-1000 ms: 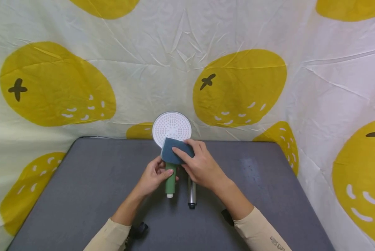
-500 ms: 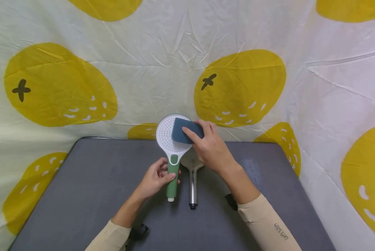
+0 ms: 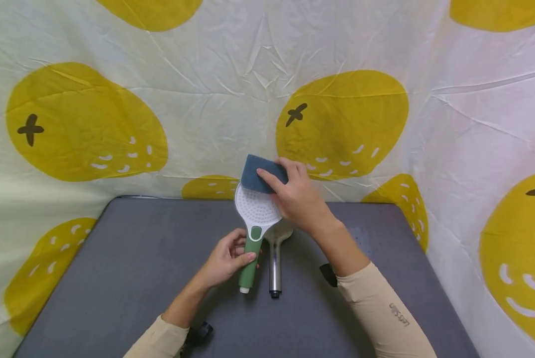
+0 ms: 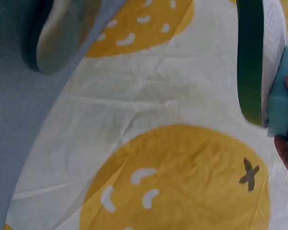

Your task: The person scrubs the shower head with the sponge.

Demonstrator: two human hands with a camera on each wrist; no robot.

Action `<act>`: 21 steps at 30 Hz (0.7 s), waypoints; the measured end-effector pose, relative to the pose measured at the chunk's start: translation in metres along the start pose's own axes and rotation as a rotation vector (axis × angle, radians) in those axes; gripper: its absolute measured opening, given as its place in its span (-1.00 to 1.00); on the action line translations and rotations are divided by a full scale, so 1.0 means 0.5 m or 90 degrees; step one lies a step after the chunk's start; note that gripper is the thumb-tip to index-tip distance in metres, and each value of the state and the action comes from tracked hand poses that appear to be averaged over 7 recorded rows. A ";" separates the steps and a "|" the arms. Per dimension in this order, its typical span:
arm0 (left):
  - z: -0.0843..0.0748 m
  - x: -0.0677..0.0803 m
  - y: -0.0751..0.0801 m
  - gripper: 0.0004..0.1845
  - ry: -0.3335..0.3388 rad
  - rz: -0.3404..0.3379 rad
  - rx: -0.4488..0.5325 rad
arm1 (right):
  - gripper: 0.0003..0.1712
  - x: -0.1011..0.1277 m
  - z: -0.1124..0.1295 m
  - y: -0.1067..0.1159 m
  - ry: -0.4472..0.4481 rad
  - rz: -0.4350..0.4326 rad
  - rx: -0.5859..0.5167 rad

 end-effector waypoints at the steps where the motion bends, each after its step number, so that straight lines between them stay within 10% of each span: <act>1: 0.000 -0.001 0.000 -0.55 0.001 -0.001 -0.001 | -0.30 0.002 0.006 -0.004 0.007 0.009 -0.002; 21: 0.013 -0.016 0.011 -0.39 -0.016 -0.026 0.006 | -0.28 0.083 0.075 -0.048 0.073 0.109 -0.004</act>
Point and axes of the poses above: each hand's wrist, its own x-axis away from the middle knuckle, its own y-axis out of the back of the hand, z = x × y, the point moved 1 cm from there along -x, towards the middle knuckle, and after that the axes turned 10 degrees about -y, right-handed, at the moved point
